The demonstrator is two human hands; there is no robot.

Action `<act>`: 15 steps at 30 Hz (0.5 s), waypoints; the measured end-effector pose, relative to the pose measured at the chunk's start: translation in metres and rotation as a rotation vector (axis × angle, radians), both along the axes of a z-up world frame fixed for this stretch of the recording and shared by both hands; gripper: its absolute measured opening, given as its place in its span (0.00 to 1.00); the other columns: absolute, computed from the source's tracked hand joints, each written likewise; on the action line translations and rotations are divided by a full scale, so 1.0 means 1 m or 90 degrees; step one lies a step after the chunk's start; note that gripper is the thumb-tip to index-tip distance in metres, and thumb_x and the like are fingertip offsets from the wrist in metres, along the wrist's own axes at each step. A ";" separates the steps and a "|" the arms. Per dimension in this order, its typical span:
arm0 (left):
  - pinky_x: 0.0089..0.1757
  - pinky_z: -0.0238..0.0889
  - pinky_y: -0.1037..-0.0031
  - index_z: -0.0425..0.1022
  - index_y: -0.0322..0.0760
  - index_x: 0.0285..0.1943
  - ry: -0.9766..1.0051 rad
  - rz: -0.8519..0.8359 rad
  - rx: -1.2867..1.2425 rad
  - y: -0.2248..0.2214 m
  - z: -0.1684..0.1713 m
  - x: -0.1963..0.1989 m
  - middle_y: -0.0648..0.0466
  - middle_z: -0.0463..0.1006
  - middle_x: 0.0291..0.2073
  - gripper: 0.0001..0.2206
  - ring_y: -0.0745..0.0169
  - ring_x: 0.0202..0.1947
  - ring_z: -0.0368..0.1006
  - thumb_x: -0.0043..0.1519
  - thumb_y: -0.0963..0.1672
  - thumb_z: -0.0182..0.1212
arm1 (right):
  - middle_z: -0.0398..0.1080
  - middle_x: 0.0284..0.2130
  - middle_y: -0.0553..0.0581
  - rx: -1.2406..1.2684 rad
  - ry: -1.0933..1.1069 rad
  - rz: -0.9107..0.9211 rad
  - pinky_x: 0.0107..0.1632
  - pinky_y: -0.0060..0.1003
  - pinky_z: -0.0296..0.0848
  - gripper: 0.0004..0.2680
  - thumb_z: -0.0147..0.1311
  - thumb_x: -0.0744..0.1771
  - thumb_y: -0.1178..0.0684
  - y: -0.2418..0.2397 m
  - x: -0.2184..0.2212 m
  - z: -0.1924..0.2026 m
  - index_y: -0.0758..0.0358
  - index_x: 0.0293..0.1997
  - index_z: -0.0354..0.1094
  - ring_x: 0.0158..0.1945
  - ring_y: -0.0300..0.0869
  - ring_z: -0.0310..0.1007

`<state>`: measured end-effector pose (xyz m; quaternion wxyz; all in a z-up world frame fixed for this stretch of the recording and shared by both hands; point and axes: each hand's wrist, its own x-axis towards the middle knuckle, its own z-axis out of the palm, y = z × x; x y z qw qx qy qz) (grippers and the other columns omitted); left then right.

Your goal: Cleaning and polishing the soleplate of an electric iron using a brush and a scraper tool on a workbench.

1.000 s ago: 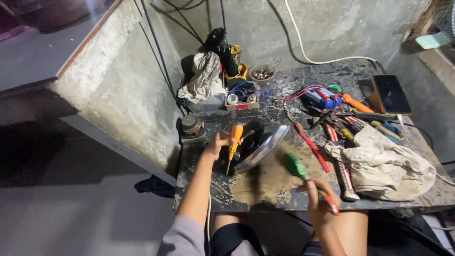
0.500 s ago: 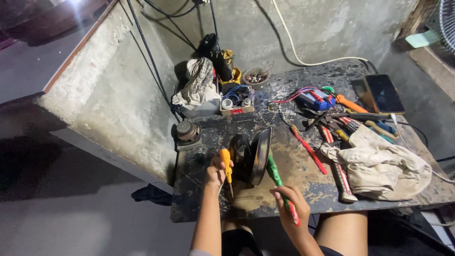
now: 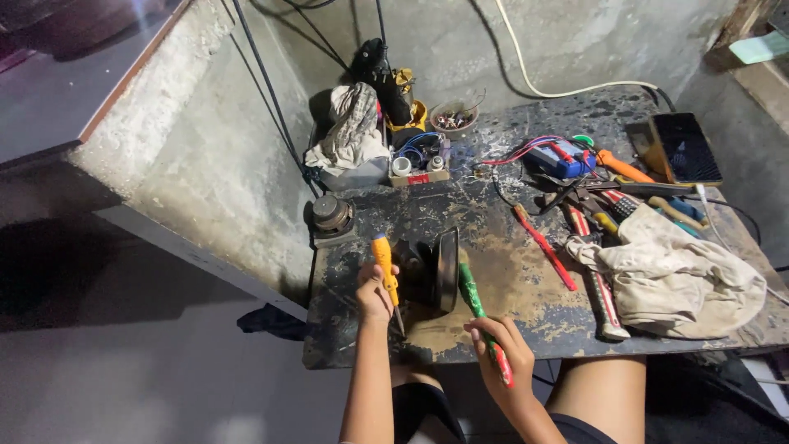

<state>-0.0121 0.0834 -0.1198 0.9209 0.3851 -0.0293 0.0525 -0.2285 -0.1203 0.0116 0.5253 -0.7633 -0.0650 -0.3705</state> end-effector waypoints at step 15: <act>0.49 0.71 0.60 0.79 0.40 0.36 -0.002 -0.103 -0.135 0.013 -0.035 0.010 0.45 0.80 0.42 0.02 0.46 0.43 0.77 0.56 0.40 0.64 | 0.73 0.34 0.56 -0.162 -0.092 0.045 0.29 0.33 0.72 0.02 0.51 0.68 0.60 0.020 0.042 0.078 0.65 0.42 0.67 0.28 0.42 0.77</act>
